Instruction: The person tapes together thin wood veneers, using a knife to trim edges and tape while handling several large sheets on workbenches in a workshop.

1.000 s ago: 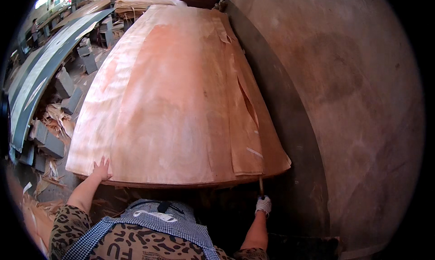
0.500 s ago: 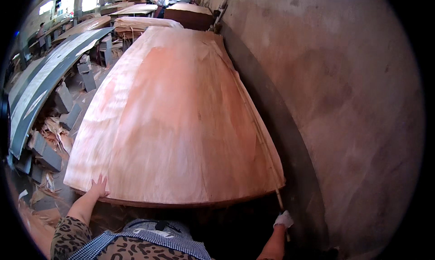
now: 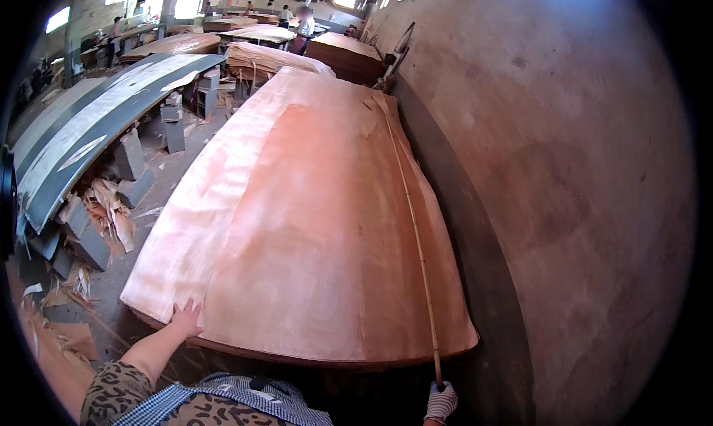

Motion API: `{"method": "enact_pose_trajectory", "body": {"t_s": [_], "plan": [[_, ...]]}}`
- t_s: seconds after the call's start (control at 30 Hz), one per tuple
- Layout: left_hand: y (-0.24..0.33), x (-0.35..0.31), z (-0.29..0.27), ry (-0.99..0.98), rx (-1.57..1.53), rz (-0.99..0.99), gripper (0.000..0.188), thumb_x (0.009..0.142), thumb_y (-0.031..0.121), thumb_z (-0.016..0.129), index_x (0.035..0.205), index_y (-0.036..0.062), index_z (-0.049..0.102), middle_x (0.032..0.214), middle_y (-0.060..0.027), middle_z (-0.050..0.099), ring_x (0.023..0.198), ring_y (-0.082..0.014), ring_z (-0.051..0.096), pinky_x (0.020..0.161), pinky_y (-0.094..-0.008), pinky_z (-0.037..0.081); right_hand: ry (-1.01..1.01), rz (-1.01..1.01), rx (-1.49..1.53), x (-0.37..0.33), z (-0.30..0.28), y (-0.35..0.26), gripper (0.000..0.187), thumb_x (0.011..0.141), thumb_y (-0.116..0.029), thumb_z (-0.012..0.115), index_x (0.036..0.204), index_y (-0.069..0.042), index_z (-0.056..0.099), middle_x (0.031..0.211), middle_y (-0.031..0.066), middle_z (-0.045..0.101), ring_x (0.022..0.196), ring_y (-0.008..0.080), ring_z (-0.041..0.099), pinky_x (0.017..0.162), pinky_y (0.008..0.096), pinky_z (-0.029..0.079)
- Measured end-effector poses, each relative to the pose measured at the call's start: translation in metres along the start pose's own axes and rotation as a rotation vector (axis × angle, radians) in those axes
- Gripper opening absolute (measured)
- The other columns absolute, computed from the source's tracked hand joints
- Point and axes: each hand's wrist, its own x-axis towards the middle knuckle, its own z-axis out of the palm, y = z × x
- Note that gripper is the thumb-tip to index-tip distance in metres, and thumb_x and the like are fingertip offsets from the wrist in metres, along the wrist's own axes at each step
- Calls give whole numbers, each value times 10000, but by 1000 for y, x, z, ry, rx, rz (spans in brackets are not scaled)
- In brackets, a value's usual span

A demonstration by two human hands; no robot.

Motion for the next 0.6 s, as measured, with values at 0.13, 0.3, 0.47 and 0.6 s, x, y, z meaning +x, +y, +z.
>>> {"method": "enact_pose_trajectory", "body": {"t_s": [0.13, 0.3, 0.47, 0.6], "plan": [[4, -3, 6, 117, 17, 73, 749, 771, 486, 496, 1343, 112, 192, 1392, -170, 133, 1246, -386, 203, 988, -531, 189, 23, -24, 154, -32, -7, -29, 268, 672, -263, 672, 810, -39, 626, 715, 151, 613, 654, 311, 586, 598, 375, 451], [-4, -35, -3, 332, -252, 165, 639, 773, 410, 527, 1290, 103, 309, 1344, -188, 249, 1197, -364, 303, 966, -426, 300, 64, 7, 137, -62, -18, -69, 250, 673, -277, 673, 788, -59, 629, 719, 127, 621, 672, 285, 593, 613, 370, 456], [-52, -62, 19, 525, -921, 199, 525, 753, 206, 583, 1220, 70, 385, 1293, -193, 315, 1161, -377, 332, 952, -386, 321, 94, -48, 232, -85, -8, -91, 252, 663, -251, 677, 777, -32, 623, 685, 144, 609, 620, 276, 576, 586, 363, 441], [-75, -75, 63, 932, -1084, -383, 539, 747, 160, 590, 1222, 45, 363, 1229, -218, 352, 1127, -356, 358, 958, -390, 304, 3, -49, 642, -86, 33, -87, 154, 678, -136, 678, 740, -35, 580, 534, 67, 534, 427, 157, 470, 405, 305, 373]]}}
